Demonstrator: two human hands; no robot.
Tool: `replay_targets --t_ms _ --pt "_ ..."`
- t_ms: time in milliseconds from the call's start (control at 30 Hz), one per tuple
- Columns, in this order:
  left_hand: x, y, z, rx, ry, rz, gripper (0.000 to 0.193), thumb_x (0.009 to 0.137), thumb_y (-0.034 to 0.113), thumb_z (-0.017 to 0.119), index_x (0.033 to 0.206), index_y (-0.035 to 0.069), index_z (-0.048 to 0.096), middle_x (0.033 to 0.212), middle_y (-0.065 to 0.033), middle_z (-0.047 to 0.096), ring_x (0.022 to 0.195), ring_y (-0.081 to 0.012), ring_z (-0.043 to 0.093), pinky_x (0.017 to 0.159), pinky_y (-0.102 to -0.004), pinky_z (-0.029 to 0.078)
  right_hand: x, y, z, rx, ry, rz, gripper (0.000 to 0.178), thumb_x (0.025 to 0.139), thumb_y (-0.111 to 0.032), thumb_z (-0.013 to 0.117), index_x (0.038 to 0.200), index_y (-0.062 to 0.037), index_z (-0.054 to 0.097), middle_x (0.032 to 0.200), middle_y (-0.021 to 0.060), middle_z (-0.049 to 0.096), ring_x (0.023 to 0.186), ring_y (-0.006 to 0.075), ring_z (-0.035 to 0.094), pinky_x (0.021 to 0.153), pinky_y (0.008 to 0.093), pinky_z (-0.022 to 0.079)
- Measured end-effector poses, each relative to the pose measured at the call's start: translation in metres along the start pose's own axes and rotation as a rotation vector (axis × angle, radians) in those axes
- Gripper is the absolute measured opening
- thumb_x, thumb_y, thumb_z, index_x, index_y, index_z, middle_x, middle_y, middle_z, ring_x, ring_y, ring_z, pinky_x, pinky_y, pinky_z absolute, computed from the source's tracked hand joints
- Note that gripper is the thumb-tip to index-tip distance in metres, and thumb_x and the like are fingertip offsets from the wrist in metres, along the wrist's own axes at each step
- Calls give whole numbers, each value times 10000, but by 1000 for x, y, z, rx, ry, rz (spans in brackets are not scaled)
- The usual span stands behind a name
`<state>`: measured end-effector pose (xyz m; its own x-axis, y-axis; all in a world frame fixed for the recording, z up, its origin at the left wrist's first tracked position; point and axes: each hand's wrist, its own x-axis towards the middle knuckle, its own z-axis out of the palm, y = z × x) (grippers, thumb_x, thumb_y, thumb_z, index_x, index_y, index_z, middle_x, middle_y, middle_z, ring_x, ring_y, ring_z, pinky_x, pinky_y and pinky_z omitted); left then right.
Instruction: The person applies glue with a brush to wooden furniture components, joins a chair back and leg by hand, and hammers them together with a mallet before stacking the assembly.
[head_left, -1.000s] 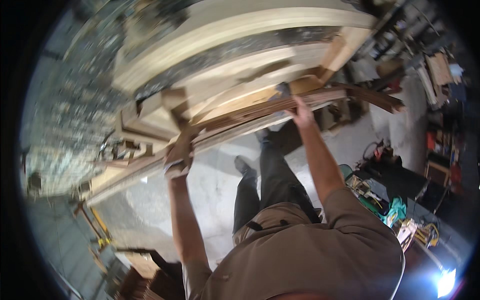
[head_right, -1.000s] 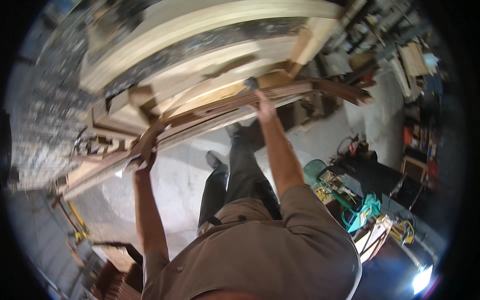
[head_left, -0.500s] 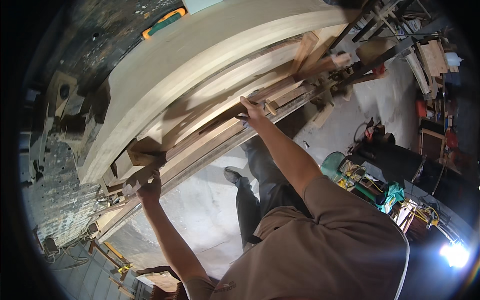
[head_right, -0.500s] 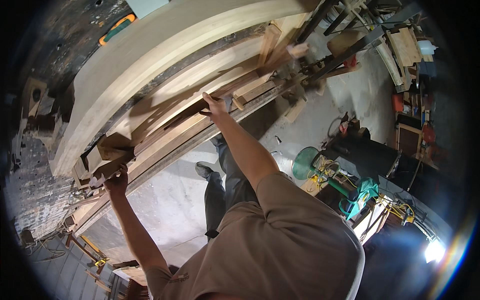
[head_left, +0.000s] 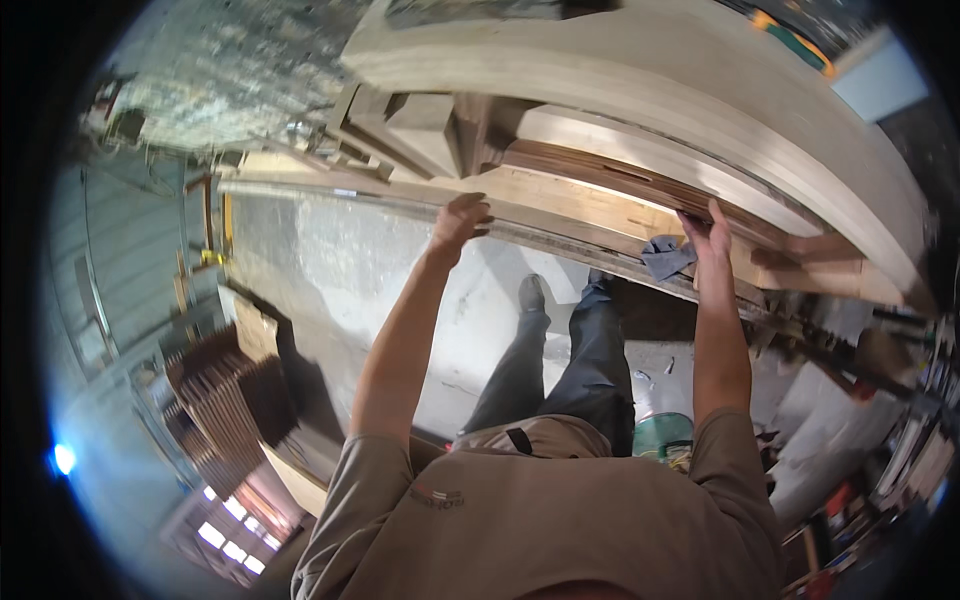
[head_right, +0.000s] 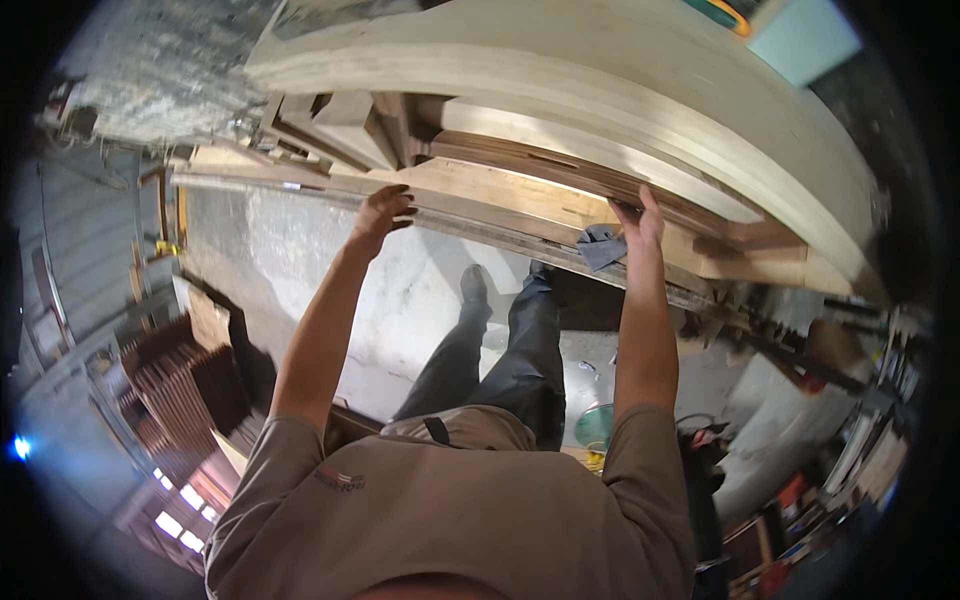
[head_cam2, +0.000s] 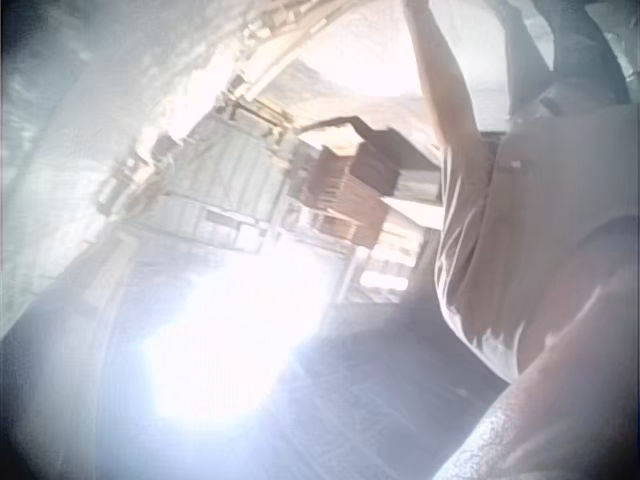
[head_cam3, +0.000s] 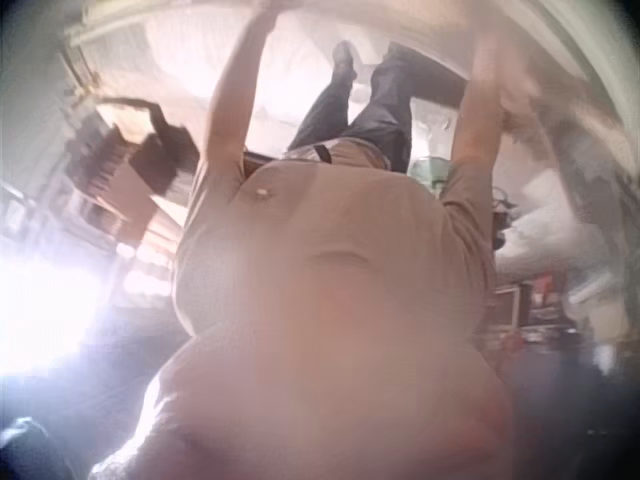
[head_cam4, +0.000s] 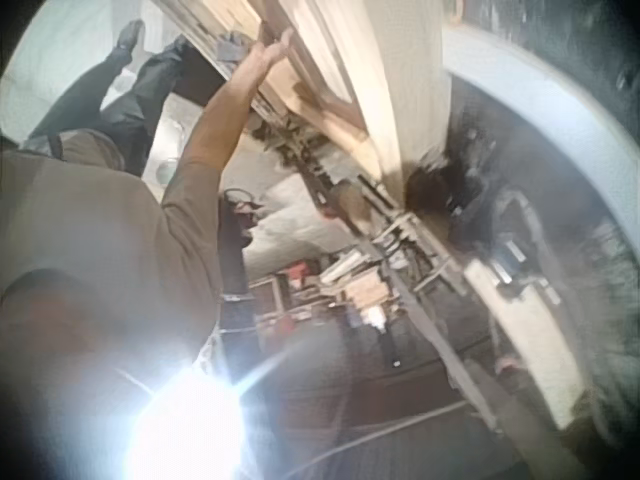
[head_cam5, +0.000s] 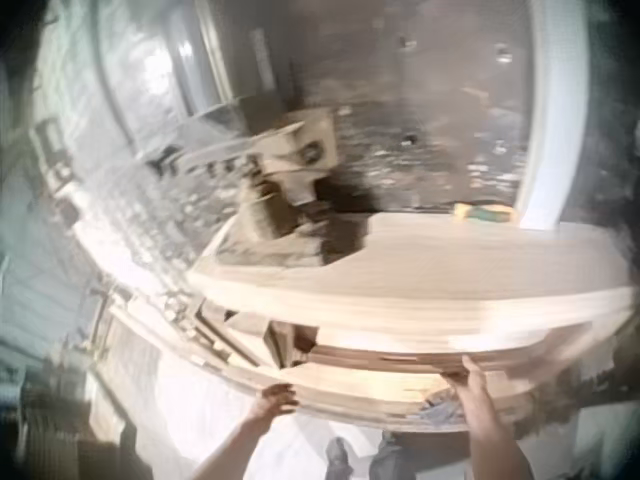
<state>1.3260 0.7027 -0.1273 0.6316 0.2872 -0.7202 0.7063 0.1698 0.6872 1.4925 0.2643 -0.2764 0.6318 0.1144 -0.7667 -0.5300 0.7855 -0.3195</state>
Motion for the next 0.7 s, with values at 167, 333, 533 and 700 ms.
replay_targets --t_ms 167,333,533,700 --pt "-90 -128 -35 840 150 143 385 792 264 629 1121 65 619 990 -162 671 930 -324 642 820 -399 502 -20 -1 22 -42 114 -56 433 909 -194 605 1252 18 445 1306 221 437 1230 387 415 1004 612 397" --pt "-232 -309 -76 203 416 -526 329 760 162 620 1065 43 639 797 -130 665 675 -207 633 607 -331 510 -13 -8 8 -98 70 -26 462 863 -217 674 1216 4 474 1247 207 456 1148 372 475 930 591 479" --pt "-339 -374 -48 17 565 -895 277 748 69 622 1023 46 636 743 -66 642 604 -160 598 509 -301 489 -49 2 -27 -879 179 69 498 770 -283 773 1152 -44 559 936 94 557 879 233 587 664 370 524" --pt "-311 -387 -62 -77 558 -597 370 738 61 597 1107 47 613 708 -68 646 582 -140 585 505 -279 465 -107 38 -101 -2081 -267 -335 325 800 -144 711 1073 -3 607 733 50 589 593 139 581 452 278 439"
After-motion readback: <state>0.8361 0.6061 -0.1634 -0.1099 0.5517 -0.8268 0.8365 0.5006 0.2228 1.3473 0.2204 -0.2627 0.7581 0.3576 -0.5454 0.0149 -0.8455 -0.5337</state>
